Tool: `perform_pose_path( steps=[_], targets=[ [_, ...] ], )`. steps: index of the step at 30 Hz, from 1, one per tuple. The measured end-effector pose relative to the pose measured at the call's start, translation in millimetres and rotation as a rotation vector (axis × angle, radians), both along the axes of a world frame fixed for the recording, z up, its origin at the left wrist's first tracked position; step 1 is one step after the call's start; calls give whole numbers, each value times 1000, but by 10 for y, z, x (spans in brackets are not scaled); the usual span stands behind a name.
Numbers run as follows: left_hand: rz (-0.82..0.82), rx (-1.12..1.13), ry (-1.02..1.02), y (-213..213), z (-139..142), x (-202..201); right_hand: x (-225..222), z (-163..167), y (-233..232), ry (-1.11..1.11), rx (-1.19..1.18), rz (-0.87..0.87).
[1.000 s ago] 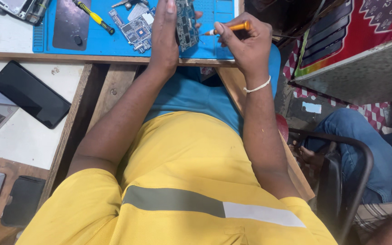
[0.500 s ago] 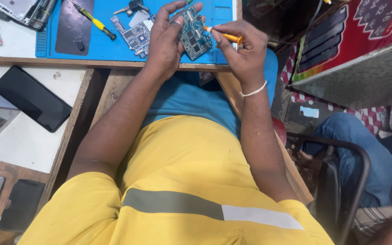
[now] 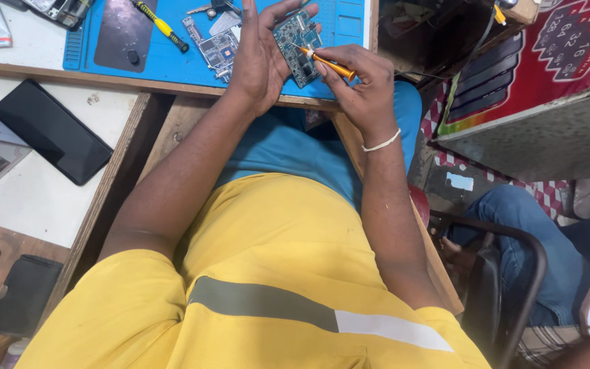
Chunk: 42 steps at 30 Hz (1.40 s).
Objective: The person uses a green-handled screwdriver to pry and adjust components on a small circuit board. They then switch to a yellow-handled screwdriver to continue working on the board, flipping it over to access different sides.
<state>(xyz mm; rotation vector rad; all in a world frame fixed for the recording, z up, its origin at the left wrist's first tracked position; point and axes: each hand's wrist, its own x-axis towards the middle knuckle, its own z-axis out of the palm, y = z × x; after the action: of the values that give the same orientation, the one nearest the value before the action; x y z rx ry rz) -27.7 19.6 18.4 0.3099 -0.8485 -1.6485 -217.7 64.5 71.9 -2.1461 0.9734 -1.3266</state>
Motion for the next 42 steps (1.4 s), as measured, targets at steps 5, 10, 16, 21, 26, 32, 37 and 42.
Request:
perform_pose_path(
  steps=[5,10,16,21,26,32,37,42],
  targets=[
    [6,-23,-38,27,12,16,31,2,13,18,-1,7],
    [-1,-30,-45,39,2,16,13,-1,28,23,10,4],
    [12,-41,-84,36,-37,7,-29,5,21,-2,42,15],
    [17,-56,-96,16,-56,4,-32,17,24,-2,36,25],
    [26,-80,-113,20,-65,3,-9,27,25,20,3,39],
    [26,-72,-113,13,-59,-3,-13,35,12,19,10,36],
    [26,-71,-110,21,-48,-8,-18,40,20,17,5,42],
    [33,-101,-130,28,-31,-2,-19,39,14,21,-5,46]
  ],
)
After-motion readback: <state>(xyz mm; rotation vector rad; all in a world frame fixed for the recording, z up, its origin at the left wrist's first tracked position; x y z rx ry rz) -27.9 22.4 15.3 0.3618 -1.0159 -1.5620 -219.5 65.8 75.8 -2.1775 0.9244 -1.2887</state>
